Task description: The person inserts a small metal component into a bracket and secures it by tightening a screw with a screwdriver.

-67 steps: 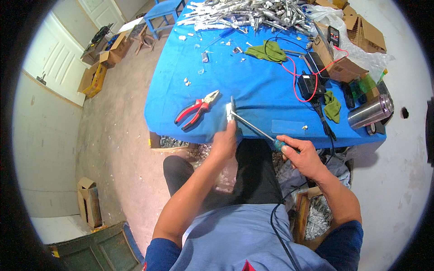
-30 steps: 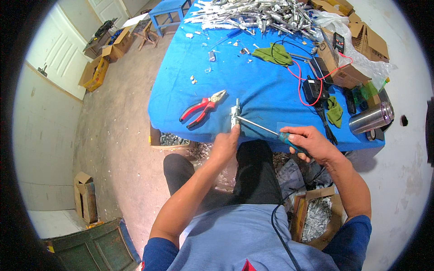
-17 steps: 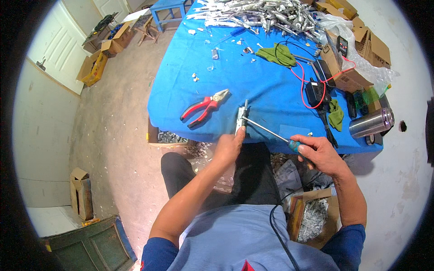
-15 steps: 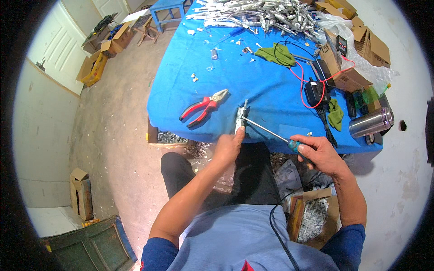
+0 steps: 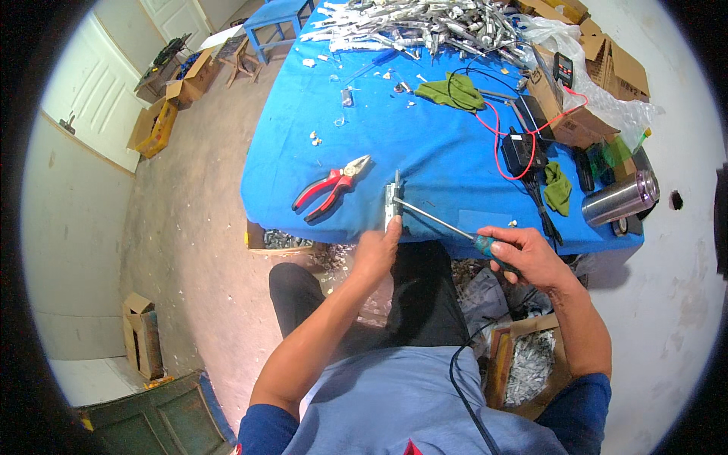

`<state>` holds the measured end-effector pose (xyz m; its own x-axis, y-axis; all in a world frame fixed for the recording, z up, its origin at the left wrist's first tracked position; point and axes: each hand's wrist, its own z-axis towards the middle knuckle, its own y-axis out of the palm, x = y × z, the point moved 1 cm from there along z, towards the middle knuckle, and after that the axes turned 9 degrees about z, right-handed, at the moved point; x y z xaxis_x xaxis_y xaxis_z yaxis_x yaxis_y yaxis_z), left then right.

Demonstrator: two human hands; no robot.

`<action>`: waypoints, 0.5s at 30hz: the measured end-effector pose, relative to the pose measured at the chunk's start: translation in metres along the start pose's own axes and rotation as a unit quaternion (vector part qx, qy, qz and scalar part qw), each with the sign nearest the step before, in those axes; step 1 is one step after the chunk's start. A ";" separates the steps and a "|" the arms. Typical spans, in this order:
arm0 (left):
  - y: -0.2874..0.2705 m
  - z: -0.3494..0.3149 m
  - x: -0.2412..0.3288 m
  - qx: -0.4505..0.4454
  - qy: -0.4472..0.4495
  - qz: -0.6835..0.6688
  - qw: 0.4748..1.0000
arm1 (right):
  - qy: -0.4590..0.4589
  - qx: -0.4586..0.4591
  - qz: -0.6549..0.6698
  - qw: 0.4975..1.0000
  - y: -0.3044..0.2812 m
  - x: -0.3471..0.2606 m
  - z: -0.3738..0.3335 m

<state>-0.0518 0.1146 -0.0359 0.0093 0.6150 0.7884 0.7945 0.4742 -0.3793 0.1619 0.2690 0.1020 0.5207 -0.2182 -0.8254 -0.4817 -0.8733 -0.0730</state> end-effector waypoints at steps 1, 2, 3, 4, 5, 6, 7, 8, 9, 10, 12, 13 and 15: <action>0.001 0.002 -0.003 0.006 0.005 0.018 1.000 | -0.013 -0.006 -0.007 1.000 0.000 0.002 0.002; 0.004 0.007 -0.008 0.013 0.009 0.036 0.999 | -0.027 -0.012 -0.014 0.999 -0.001 0.005 0.005; 0.005 0.008 -0.007 0.018 0.014 0.054 0.998 | -0.039 -0.016 -0.020 0.999 -0.002 0.008 0.006; 0.005 0.007 -0.007 0.018 0.017 0.046 0.999 | -0.047 -0.013 -0.031 0.998 0.000 0.007 0.006; 0.005 0.006 -0.005 0.019 0.020 0.038 0.999 | -0.055 -0.010 -0.041 0.998 0.003 0.006 0.007; 0.005 0.005 -0.003 0.019 0.023 0.029 0.999 | -0.063 -0.006 -0.052 0.997 0.005 0.005 0.007; 0.005 0.005 -0.003 0.020 0.019 0.027 0.999 | -0.058 -0.007 -0.048 0.997 0.005 0.005 0.007; 0.005 0.005 -0.003 0.020 0.015 0.025 0.999 | -0.054 -0.007 -0.044 0.998 0.006 0.005 0.007; 0.004 0.005 -0.004 0.021 0.012 0.022 0.999 | -0.050 -0.007 -0.041 0.998 0.006 0.003 0.007; 0.004 0.006 -0.007 0.021 0.022 0.026 0.999 | -0.045 -0.004 -0.039 0.998 0.006 0.001 0.005; 0.006 0.007 -0.012 0.021 0.040 0.035 0.998 | -0.036 0.001 -0.033 0.999 0.006 0.000 -0.002; 0.006 0.007 -0.012 0.018 0.035 0.036 0.999 | -0.039 0.003 -0.033 0.999 0.005 0.002 -0.003; 0.005 0.004 -0.008 0.010 0.026 0.038 0.999 | -0.046 0.009 -0.032 0.998 0.005 0.005 -0.004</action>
<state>-0.0505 0.1148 -0.0466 0.1011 0.6166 0.7808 0.7781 0.4401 -0.4482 0.1646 0.2619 0.1000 0.4838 -0.1206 -0.8668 -0.4620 -0.8764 -0.1359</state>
